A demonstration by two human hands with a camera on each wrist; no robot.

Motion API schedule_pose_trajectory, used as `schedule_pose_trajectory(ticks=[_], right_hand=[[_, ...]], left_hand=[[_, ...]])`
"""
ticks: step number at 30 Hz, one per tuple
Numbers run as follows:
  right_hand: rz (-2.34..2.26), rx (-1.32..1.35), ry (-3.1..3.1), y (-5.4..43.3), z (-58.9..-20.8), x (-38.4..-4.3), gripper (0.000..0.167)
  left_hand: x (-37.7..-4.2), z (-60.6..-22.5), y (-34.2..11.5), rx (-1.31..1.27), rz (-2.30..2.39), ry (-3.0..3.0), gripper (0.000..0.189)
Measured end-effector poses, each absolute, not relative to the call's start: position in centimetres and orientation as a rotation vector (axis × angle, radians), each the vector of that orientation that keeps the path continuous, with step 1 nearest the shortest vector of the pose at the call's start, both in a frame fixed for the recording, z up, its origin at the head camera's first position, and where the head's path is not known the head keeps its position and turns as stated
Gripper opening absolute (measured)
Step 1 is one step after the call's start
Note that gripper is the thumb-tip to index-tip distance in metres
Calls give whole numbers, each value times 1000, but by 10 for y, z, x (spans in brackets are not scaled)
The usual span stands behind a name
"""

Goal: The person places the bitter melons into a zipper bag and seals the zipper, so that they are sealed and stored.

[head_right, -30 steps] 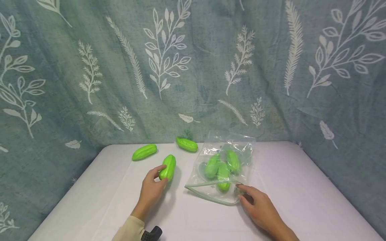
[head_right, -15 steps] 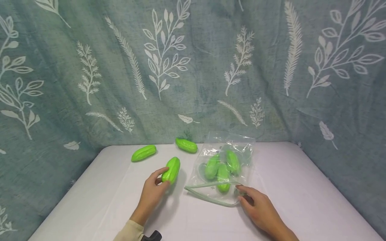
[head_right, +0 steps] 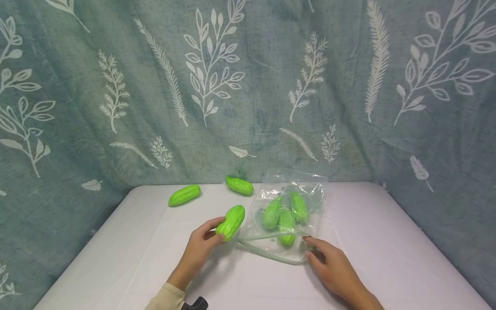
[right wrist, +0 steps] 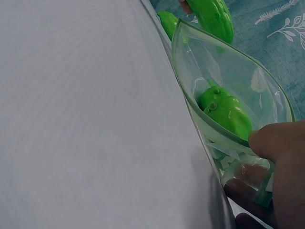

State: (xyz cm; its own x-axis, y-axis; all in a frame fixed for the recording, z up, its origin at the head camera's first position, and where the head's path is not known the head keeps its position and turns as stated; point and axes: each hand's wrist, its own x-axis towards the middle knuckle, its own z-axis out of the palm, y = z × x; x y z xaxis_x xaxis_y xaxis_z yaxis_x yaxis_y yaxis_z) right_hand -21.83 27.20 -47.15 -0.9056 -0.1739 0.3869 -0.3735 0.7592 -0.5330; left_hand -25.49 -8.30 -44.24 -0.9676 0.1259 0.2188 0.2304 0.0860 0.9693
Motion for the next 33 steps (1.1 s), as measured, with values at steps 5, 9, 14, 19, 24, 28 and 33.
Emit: schedule_pose_trajectory(ticks=[5,9,14,19,24,28,33], right_hand=[[892,431,-2646,271,-472,-220,38],[883,431,-2651,271,-473,-221,38],[888,415,-2656,272,-474,-221,37],[890,420,-2647,272,-475,-221,36],[889,423,-2634,272,-474,-221,37],[885,417,-2631,273,-474,-221,38],[886,422,-2637,272,-473,-221,38]], left_hand=[[-255,-444,-83,-408,-2033,-2273,43],[-255,-445,-83,-486,-2056,-2275,42],[-255,-445,-83,-645,-2125,-2269,44],[-254,-445,-81,-704,-2159,-2297,45],[-251,-442,-80,-711,-2166,-2307,45],[-249,-440,-76,-736,-2174,-2314,46],[-246,-441,-72,-775,-2165,-2317,50]])
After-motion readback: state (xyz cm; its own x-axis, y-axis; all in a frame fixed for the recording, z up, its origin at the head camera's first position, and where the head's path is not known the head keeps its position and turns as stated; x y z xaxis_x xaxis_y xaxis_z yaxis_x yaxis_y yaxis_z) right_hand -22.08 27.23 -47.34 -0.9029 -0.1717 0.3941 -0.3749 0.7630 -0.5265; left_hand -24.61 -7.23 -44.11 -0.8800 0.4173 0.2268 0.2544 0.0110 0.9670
